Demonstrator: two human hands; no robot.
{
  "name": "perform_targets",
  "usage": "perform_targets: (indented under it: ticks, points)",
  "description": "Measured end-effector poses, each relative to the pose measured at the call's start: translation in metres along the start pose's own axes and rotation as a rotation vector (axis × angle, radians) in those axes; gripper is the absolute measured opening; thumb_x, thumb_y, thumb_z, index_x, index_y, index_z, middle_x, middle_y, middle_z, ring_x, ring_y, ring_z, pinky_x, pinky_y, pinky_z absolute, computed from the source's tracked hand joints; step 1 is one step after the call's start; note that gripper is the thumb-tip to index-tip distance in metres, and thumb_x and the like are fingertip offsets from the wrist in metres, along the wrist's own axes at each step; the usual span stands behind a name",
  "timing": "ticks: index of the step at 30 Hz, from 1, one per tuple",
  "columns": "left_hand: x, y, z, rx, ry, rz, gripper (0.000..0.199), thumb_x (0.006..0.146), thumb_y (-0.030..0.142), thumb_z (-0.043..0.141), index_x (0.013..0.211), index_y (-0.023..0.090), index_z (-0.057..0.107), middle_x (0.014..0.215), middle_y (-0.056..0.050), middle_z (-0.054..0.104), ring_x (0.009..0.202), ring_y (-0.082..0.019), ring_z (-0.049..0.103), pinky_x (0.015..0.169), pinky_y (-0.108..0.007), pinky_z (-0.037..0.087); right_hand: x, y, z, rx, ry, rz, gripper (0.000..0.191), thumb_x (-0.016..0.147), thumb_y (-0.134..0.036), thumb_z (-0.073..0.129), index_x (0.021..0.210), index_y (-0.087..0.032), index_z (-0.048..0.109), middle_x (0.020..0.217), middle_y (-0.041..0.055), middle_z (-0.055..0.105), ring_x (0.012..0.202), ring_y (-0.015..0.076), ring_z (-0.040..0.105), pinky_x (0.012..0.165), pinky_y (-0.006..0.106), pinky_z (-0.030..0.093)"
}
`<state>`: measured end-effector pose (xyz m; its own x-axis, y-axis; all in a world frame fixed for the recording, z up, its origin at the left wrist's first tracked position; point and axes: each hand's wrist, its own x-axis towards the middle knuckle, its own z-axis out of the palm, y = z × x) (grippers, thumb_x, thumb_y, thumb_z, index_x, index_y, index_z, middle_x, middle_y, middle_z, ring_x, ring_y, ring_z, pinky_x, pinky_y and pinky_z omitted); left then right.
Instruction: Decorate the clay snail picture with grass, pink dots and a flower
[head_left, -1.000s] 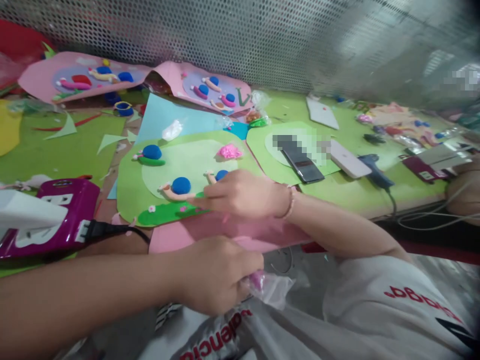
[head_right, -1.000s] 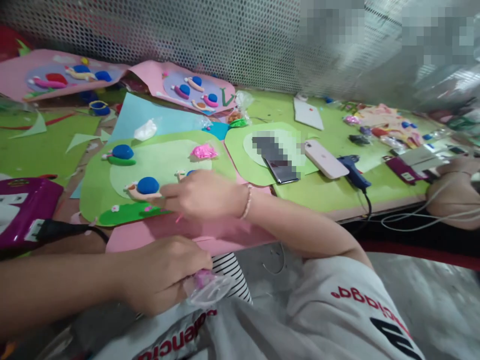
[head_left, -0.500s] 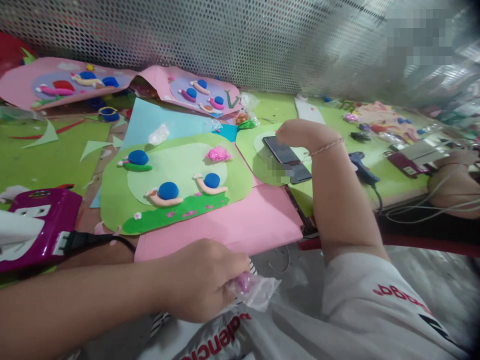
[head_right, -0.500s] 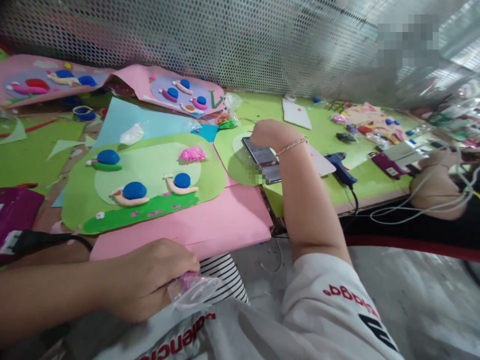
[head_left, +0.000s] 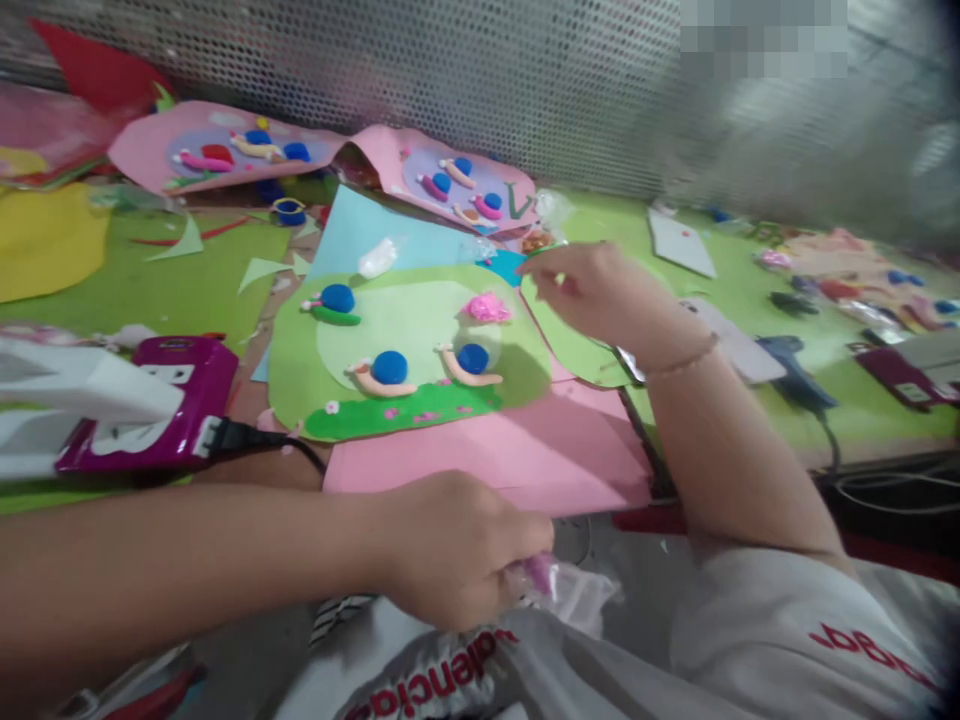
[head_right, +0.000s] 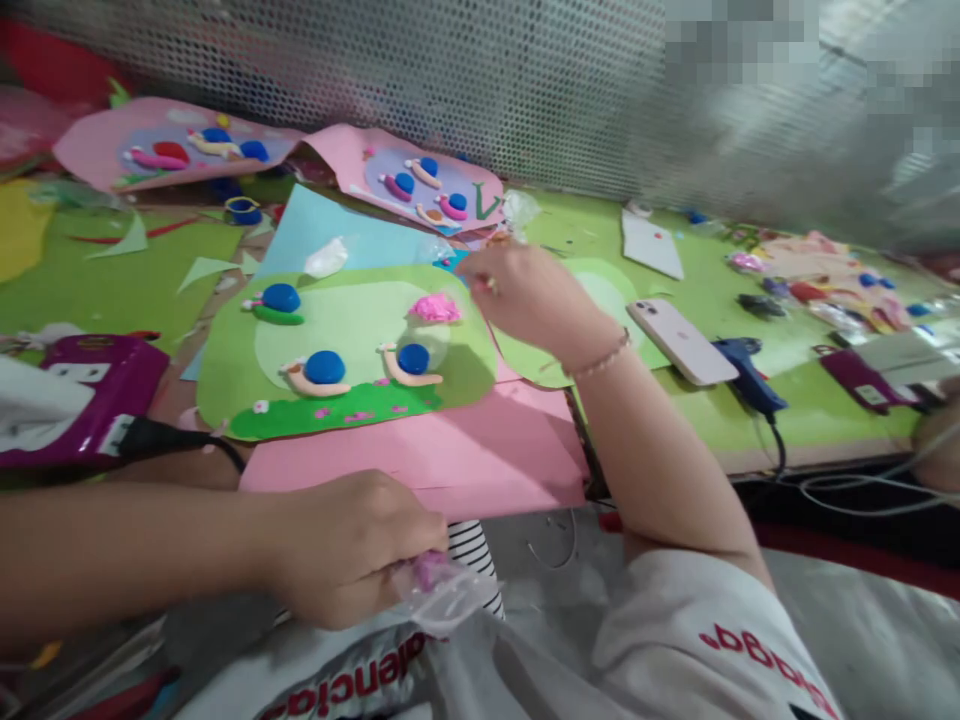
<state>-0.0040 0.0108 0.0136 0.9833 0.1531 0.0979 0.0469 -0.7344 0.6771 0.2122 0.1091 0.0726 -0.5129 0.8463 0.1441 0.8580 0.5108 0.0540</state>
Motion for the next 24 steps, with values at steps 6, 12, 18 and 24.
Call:
perform_targets:
  ticks: [6,12,18,24]
  points:
    - [0.002,-0.001,-0.001,0.070,0.001,-0.011,0.014,0.084,0.029,0.042,0.089,0.019,0.051,0.070,-0.001,0.061,0.065,-0.017,0.058,0.053,-0.027,0.036,-0.012,-0.076,0.025,-0.032,-0.037,-0.590,0.033,0.089,-0.018,0.039,0.119,-0.016,0.053,0.084,0.0043,0.061,0.054,0.0090,0.043,0.049,0.026,0.023]
    - [0.001,-0.002,0.002,0.086,0.001,-0.001,0.016,0.085,0.029,0.042,0.091,0.018,0.051,0.069,-0.002,0.060,0.065,-0.018,0.058,0.051,-0.027,0.036,-0.011,-0.085,0.038,0.010,-0.042,-0.623,0.035,0.090,-0.020,0.040,0.124,-0.017,0.049,0.076,0.0013,0.059,0.052,0.0090,0.039,0.049,0.027,0.016]
    - [0.001,-0.003,0.003,0.078,0.025,0.008,0.015,0.084,0.029,0.043,0.088,0.017,0.051,0.065,-0.001,0.058,0.061,-0.016,0.054,0.047,-0.027,0.032,-0.011,-0.089,0.042,0.009,-0.082,-0.608,0.036,0.091,-0.019,0.037,0.125,-0.016,0.049,0.075,0.0025,0.059,0.054,0.0089,0.041,0.050,0.027,0.017]
    - [0.001,-0.004,0.006,0.055,0.065,0.050,0.015,0.082,0.026,0.045,0.087,0.015,0.054,0.063,-0.001,0.056,0.058,-0.014,0.052,0.048,-0.026,0.033,-0.010,-0.092,0.045,-0.053,-0.061,-0.611,0.035,0.093,-0.020,0.036,0.125,-0.017,0.049,0.072,0.0023,0.058,0.054,0.0103,0.043,0.049,0.028,0.018]
